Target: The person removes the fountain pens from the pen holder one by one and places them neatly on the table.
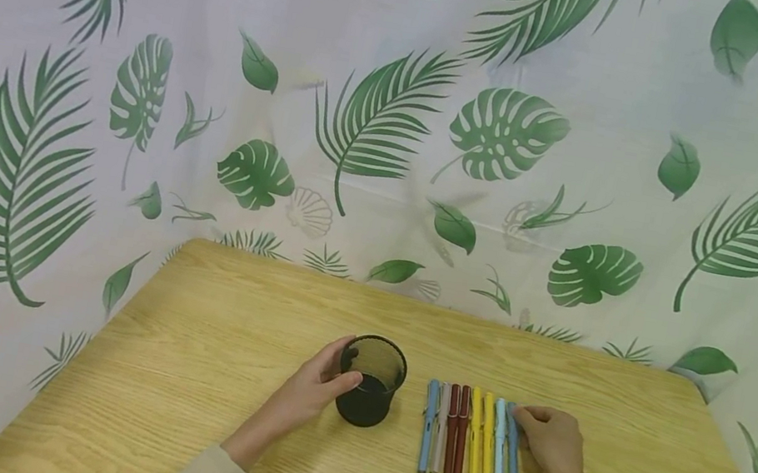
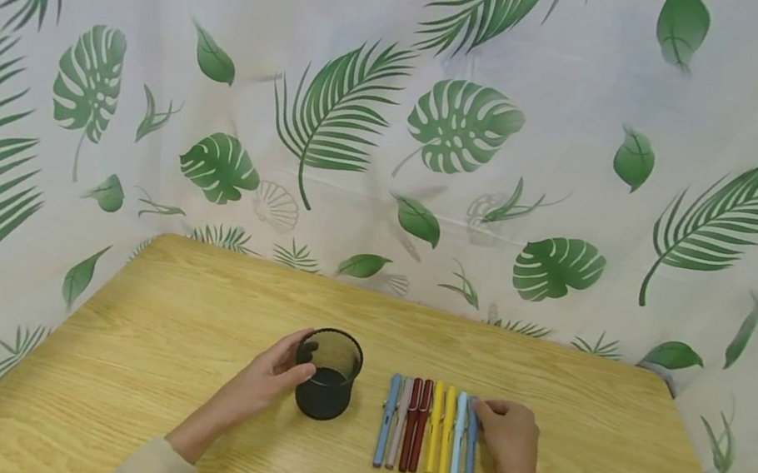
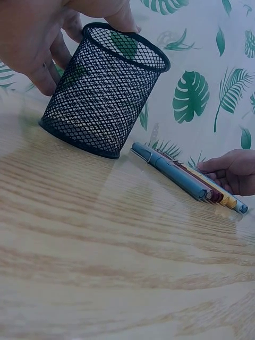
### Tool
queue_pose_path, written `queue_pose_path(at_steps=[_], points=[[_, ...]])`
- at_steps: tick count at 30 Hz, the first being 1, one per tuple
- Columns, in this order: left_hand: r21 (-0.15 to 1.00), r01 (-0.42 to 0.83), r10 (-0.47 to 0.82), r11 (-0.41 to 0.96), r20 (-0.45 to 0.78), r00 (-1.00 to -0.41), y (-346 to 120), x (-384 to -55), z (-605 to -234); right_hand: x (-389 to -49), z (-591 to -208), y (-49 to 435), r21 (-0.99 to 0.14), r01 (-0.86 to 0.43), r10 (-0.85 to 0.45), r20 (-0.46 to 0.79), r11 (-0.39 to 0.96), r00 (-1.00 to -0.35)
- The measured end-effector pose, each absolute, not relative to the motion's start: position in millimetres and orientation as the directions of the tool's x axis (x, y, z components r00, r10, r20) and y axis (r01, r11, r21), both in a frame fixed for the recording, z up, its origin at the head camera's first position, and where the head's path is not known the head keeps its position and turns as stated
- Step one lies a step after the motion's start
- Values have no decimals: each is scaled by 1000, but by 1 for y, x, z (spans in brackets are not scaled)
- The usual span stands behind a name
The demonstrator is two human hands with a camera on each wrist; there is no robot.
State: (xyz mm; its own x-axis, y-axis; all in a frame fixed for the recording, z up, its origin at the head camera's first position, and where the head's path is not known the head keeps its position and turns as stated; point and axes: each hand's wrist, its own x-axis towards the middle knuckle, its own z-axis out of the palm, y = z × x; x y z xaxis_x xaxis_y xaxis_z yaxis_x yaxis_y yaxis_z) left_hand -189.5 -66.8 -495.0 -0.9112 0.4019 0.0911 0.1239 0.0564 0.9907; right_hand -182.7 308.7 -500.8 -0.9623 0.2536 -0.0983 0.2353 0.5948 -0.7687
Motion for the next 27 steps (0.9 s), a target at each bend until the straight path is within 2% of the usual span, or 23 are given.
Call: queue_pose_path(at_steps=[15, 27], points=[[985, 118, 373, 122, 65, -925, -69, -189, -493, -179, -498, 309, -785, 243, 265, -104, 570, -959], [978, 144, 362, 148, 82, -929, -72, -185, -491, -173, -479, 300, -837, 109, 146, -35, 537, -989]])
